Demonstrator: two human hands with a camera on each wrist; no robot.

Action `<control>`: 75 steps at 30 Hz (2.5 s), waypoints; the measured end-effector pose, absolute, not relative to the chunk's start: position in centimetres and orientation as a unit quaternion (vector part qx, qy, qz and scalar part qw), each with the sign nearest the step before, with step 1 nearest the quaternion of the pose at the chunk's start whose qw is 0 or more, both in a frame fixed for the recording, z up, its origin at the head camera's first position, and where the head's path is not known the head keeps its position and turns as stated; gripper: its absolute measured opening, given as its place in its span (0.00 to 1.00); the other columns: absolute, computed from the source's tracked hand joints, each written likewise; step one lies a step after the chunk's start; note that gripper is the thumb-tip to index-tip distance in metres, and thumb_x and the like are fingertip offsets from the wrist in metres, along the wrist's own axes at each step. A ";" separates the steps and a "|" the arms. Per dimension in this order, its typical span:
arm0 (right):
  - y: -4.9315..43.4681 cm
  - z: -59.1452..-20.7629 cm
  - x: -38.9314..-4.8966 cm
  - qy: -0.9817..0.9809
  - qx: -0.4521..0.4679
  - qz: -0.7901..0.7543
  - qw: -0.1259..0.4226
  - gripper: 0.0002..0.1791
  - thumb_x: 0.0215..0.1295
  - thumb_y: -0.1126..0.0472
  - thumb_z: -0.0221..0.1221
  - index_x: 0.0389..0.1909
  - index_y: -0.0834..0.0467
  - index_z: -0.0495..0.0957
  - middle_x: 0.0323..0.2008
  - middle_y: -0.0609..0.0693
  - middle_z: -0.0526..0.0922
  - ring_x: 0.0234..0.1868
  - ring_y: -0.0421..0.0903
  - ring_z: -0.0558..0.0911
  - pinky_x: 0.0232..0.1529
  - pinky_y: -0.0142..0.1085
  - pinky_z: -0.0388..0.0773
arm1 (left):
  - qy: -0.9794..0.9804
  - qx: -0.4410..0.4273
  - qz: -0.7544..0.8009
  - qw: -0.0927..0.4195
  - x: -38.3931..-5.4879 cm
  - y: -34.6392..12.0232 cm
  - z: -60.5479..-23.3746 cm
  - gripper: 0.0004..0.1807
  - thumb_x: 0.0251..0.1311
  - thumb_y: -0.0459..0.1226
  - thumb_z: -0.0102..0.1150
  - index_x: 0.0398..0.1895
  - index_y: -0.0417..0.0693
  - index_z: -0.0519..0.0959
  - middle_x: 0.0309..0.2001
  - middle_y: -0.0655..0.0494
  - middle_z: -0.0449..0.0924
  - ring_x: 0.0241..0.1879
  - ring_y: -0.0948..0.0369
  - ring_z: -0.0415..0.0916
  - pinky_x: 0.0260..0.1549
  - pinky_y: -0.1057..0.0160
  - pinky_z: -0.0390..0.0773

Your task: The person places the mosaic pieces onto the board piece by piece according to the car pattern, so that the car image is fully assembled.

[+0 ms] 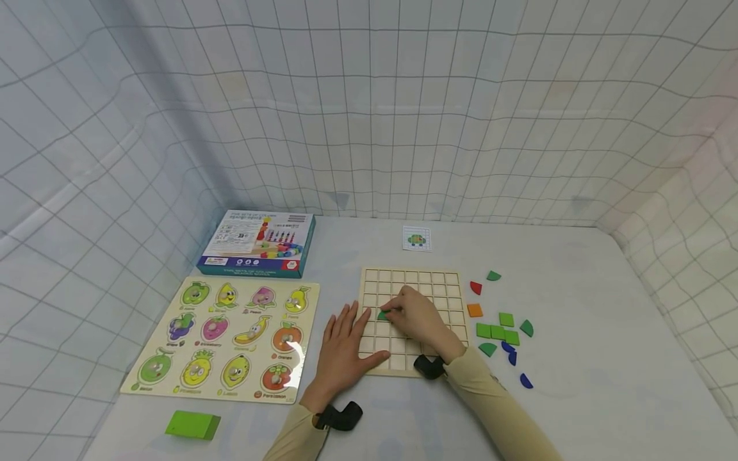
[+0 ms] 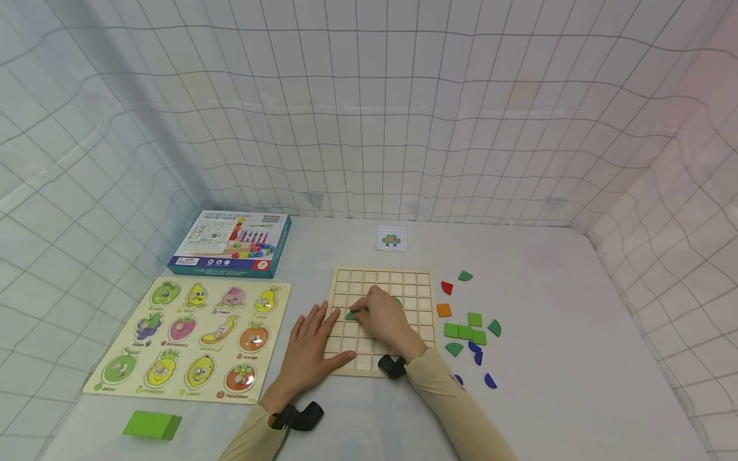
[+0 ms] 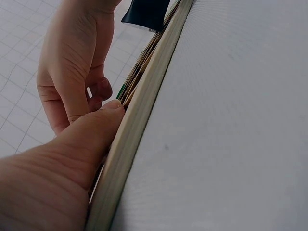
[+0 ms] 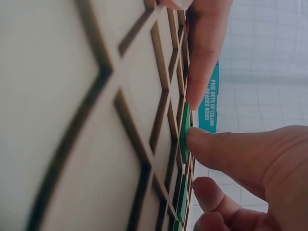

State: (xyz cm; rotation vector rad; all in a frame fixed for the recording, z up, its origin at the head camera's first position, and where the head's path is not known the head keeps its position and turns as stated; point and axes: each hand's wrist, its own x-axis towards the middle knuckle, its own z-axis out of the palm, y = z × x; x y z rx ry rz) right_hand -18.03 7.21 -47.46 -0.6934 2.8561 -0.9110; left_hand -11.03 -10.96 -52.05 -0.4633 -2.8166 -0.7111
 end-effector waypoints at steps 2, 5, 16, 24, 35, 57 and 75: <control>7.5 -47.4 -17.9 0.926 -0.231 -0.296 0.034 0.08 0.62 0.61 0.62 0.41 0.51 0.87 0.30 0.42 0.71 0.25 0.39 0.68 0.24 0.32 0.67 | -0.953 -0.157 -0.240 0.099 -11.1 -10.9 -52.0 0.48 0.51 0.62 0.60 0.70 0.45 0.62 0.71 0.42 0.54 0.71 0.47 0.45 0.65 0.44 0.43; 8.0 -47.2 -17.6 0.923 -0.241 -0.297 0.038 0.09 0.63 0.60 0.61 0.42 0.51 0.86 0.30 0.42 0.71 0.26 0.38 0.68 0.25 0.32 0.68 | -0.953 -0.157 -0.238 0.099 -11.1 -10.9 -52.1 0.48 0.51 0.63 0.60 0.70 0.45 0.62 0.71 0.42 0.53 0.71 0.47 0.45 0.65 0.44 0.42; 12.2 -46.1 -16.0 0.922 -0.235 -0.306 0.013 0.07 0.60 0.59 0.64 0.39 0.54 0.85 0.26 0.39 0.73 0.23 0.37 0.69 0.22 0.32 0.69 | -0.956 -0.150 -0.235 0.095 -11.1 -10.8 -52.1 0.49 0.50 0.63 0.60 0.70 0.45 0.62 0.71 0.42 0.53 0.71 0.47 0.45 0.66 0.45 0.42; 17.1 -46.2 -15.5 0.933 -0.199 -0.301 -0.013 0.08 0.59 0.60 0.65 0.39 0.57 0.85 0.27 0.40 0.76 0.24 0.38 0.70 0.23 0.32 0.69 | -0.954 -0.151 -0.242 0.089 -11.1 -11.0 -52.1 0.49 0.51 0.63 0.60 0.71 0.45 0.61 0.71 0.42 0.53 0.71 0.47 0.43 0.66 0.45 0.41; 23.9 -45.8 -15.3 0.966 -0.096 -0.239 -0.006 0.12 0.59 0.60 0.65 0.41 0.61 0.84 0.32 0.49 0.79 0.26 0.43 0.72 0.21 0.35 0.69 | -0.955 -0.149 -0.244 0.078 -11.1 -10.9 -52.0 0.49 0.52 0.63 0.59 0.71 0.45 0.61 0.71 0.43 0.52 0.71 0.48 0.43 0.66 0.45 0.40; 27.5 -47.1 -15.7 0.965 -0.046 -0.258 0.025 0.14 0.56 0.59 0.67 0.40 0.63 0.83 0.32 0.53 0.77 0.31 0.49 0.72 0.29 0.39 0.69 | -0.952 -0.154 -0.249 0.084 -11.2 -10.9 -52.1 0.48 0.52 0.63 0.58 0.71 0.46 0.61 0.72 0.43 0.52 0.72 0.48 0.42 0.66 0.45 0.40; 27.2 -47.3 -16.2 0.956 -0.033 -0.290 0.036 0.16 0.56 0.55 0.67 0.40 0.62 0.81 0.27 0.48 0.74 0.26 0.46 0.70 0.24 0.36 0.65 | -0.952 -0.157 -0.248 0.087 -11.0 -10.9 -51.8 0.48 0.51 0.62 0.60 0.70 0.44 0.62 0.71 0.42 0.53 0.71 0.47 0.44 0.65 0.44 0.42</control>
